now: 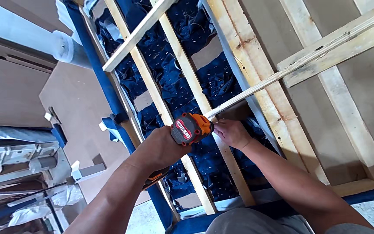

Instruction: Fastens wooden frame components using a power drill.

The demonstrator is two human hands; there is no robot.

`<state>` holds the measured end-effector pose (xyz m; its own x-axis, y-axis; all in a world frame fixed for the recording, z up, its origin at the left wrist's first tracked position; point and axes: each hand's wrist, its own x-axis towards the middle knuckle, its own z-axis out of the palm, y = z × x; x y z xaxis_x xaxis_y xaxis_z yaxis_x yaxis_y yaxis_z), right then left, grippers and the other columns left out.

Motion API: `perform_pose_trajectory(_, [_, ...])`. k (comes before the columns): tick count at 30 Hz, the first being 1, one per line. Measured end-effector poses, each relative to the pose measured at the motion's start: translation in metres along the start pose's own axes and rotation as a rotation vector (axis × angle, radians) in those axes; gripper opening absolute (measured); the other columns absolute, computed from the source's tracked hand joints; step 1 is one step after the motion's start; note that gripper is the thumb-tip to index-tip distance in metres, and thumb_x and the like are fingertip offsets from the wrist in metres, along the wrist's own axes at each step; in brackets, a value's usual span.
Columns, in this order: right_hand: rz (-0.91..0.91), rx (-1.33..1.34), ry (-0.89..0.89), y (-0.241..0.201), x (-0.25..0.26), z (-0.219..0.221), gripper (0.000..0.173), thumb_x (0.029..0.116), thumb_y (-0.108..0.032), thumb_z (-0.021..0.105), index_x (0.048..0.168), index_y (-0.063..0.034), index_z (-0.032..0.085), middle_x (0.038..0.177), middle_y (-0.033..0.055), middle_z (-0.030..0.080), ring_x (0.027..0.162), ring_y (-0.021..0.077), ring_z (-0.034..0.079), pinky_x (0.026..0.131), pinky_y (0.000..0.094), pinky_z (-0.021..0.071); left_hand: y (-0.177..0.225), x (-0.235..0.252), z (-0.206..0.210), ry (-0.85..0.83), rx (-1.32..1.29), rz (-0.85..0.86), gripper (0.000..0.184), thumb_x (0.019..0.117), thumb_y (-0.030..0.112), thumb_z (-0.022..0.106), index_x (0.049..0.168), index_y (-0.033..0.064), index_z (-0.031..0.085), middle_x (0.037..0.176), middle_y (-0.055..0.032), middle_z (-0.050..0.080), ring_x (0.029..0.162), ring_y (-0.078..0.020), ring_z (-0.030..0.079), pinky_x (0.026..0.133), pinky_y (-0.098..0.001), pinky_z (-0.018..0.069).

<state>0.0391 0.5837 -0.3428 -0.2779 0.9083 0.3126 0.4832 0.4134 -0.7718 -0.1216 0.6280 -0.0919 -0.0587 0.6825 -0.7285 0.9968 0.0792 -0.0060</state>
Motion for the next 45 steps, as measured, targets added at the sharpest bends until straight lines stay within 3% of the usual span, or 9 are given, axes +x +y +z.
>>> perform_pose_trajectory(7, [0.321,0.134,0.149,-0.082,0.085,-0.112,0.033,0.1056,-0.035,0.055,0.126,-0.0151,0.072,0.114,0.003,0.074,0.097,0.0134,0.071,0.085,0.0376,0.0599,-0.013,0.009,0.005,0.002,-0.06,0.042,0.02,0.0877,0.036,0.079,0.092,0.0193,0.069,0.076,-0.001,0.068,0.069,-0.0169,0.066,0.062,-0.0468,0.0555])
perform_pose_trajectory(12, [0.13,-0.027,-0.143,-0.174,0.158,-0.096,0.03,0.1009,-0.038,0.06,0.103,-0.012,0.075,0.099,0.0054,0.069,0.092,0.0223,0.068,0.071,0.0415,0.0566,0.01,-0.019,-0.001,0.053,-0.114,0.279,0.003,0.0881,0.002,0.068,0.088,0.0,0.066,0.072,-0.0061,0.062,0.059,-0.0102,0.057,0.06,-0.0273,0.0519])
perform_pose_trajectory(14, [0.141,-0.007,-0.172,-0.174,0.156,-0.095,0.015,0.0958,-0.02,0.064,0.097,-0.0107,0.076,0.094,0.0054,0.07,0.09,0.0225,0.068,0.07,0.0412,0.0545,0.056,-0.037,-0.011,-0.011,-0.094,0.012,0.007,0.0941,-0.009,0.063,0.099,-0.0139,0.064,0.085,-0.0171,0.063,0.076,-0.0163,0.059,0.082,-0.0279,0.0514])
perform_pose_trajectory(22, [0.185,0.077,-0.126,-0.163,0.143,-0.108,0.01,0.0956,-0.016,0.065,0.092,-0.0109,0.073,0.082,0.0011,0.065,0.077,0.0164,0.066,0.058,0.0336,0.0499,0.023,-0.018,-0.009,-0.038,0.116,0.014,0.022,0.0936,0.002,0.07,0.107,-0.0156,0.065,0.099,-0.0241,0.068,0.092,-0.0212,0.064,0.091,-0.0334,0.0491])
perform_pose_trajectory(28, [0.213,0.048,-0.168,-0.161,0.144,-0.107,0.01,0.0964,-0.015,0.063,0.096,-0.0121,0.072,0.084,0.0006,0.064,0.079,0.0161,0.065,0.057,0.0327,0.0497,-0.019,-0.002,0.0,0.039,-0.154,0.162,0.022,0.0806,0.012,0.07,0.097,-0.0027,0.066,0.085,-0.0018,0.066,0.081,-0.0011,0.063,0.077,-0.0217,0.0511])
perform_pose_trajectory(31, [0.228,0.055,-0.176,-0.16,0.144,-0.105,0.01,0.0963,-0.015,0.063,0.096,-0.0118,0.072,0.085,0.0006,0.065,0.079,0.0163,0.065,0.059,0.0333,0.05,0.022,-0.012,-0.004,-0.107,-0.397,-0.153,0.013,0.0949,-0.014,0.049,0.103,-0.006,0.054,0.087,-0.0062,0.054,0.082,-0.0034,0.054,0.077,-0.0156,0.0459])
perform_pose_trajectory(36, [0.208,0.08,-0.164,-0.16,0.142,-0.099,0.009,0.0955,-0.015,0.064,0.096,-0.0116,0.072,0.082,0.0002,0.064,0.077,0.0156,0.064,0.058,0.0327,0.049,-0.035,0.001,0.011,0.092,-0.116,0.269,0.027,0.0784,0.02,0.072,0.092,-0.0026,0.066,0.082,0.0003,0.066,0.079,0.0024,0.062,0.076,-0.0191,0.0511])
perform_pose_trajectory(41, [0.207,0.084,-0.175,-0.159,0.142,-0.096,0.011,0.0961,-0.016,0.063,0.098,-0.0114,0.073,0.084,0.0,0.064,0.078,0.0149,0.064,0.058,0.0316,0.0483,0.03,-0.015,0.008,-0.041,-0.443,-0.172,0.014,0.093,-0.017,0.044,0.1,-0.0094,0.054,0.083,-0.0064,0.053,0.077,-0.001,0.053,0.072,-0.0122,0.0447])
perform_pose_trajectory(45, [0.221,0.087,-0.221,-0.155,0.142,-0.1,0.011,0.097,-0.019,0.064,0.1,-0.0132,0.072,0.088,-0.0011,0.065,0.08,0.0137,0.065,0.059,0.031,0.0492,0.038,-0.01,-0.003,-0.117,0.105,-0.2,0.02,0.0965,0.001,0.066,0.114,-0.0097,0.064,0.104,-0.0165,0.067,0.099,-0.0125,0.063,0.092,-0.0259,0.0471])
